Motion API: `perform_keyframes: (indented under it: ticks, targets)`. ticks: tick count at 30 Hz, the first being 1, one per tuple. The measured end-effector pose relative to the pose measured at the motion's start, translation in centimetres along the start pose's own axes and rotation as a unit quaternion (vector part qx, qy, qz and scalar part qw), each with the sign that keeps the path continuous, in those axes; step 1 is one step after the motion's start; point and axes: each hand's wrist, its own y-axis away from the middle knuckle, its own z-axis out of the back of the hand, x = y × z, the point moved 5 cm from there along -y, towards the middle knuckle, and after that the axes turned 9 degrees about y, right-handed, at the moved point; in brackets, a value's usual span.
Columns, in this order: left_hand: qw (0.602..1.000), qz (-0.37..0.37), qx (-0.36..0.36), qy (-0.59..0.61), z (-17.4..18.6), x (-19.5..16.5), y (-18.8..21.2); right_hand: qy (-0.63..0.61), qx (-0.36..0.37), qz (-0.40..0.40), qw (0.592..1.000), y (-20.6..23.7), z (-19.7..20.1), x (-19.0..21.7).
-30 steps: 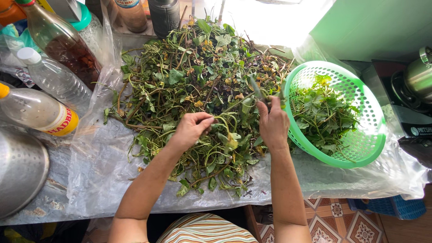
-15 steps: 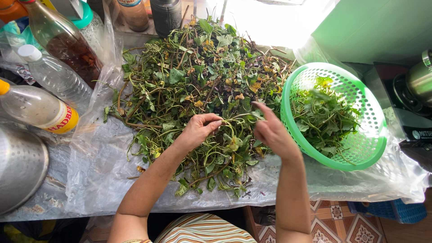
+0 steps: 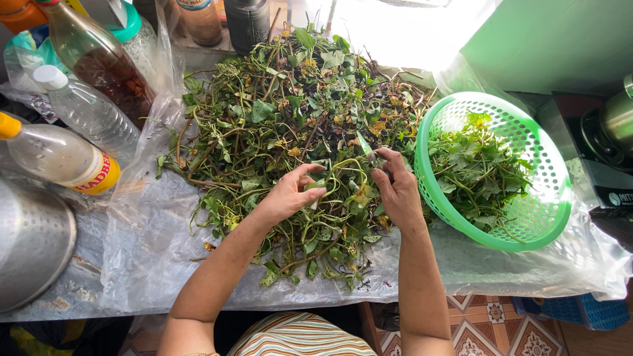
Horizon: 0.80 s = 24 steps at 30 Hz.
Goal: The person sits at a table covered with a large pile of leafy greens and strips edible leaves from the stems by hand, occasionally using a small knife to cut tough stems. The picked leaves are placed into a green perforated basket beside the pile while discarded stems remain on the table.
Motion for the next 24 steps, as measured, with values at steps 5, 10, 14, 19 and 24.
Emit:
perform_keyframes:
  ticks: [5, 10, 14, 19, 24]
  targets:
    - [0.998, 0.026, -0.030, -0.057, -1.0, 0.0, -0.3, 0.023, -0.051, 0.002, 0.998, 0.0, 0.9, 0.3]
    - [0.973, -0.114, -0.070, -0.190, -3.8, -3.7, 0.2, 0.106, -0.103, -0.033, 0.989, -0.3, 1.8, -1.7]
    - [0.905, -0.269, -0.099, -0.315, -6.7, -6.9, 0.5, 0.159, -0.194, -0.057, 0.966, -1.2, 3.1, -4.9]
    - [0.872, -0.274, -0.116, -0.390, -6.6, -7.8, 1.0, 0.209, -0.222, -0.121, 0.945, -2.6, 10.7, -8.8]
    - [0.841, -0.282, -0.157, -0.433, -5.5, -8.2, 1.0, -0.137, 0.030, -0.118, 0.983, -0.6, 7.7, -6.8]
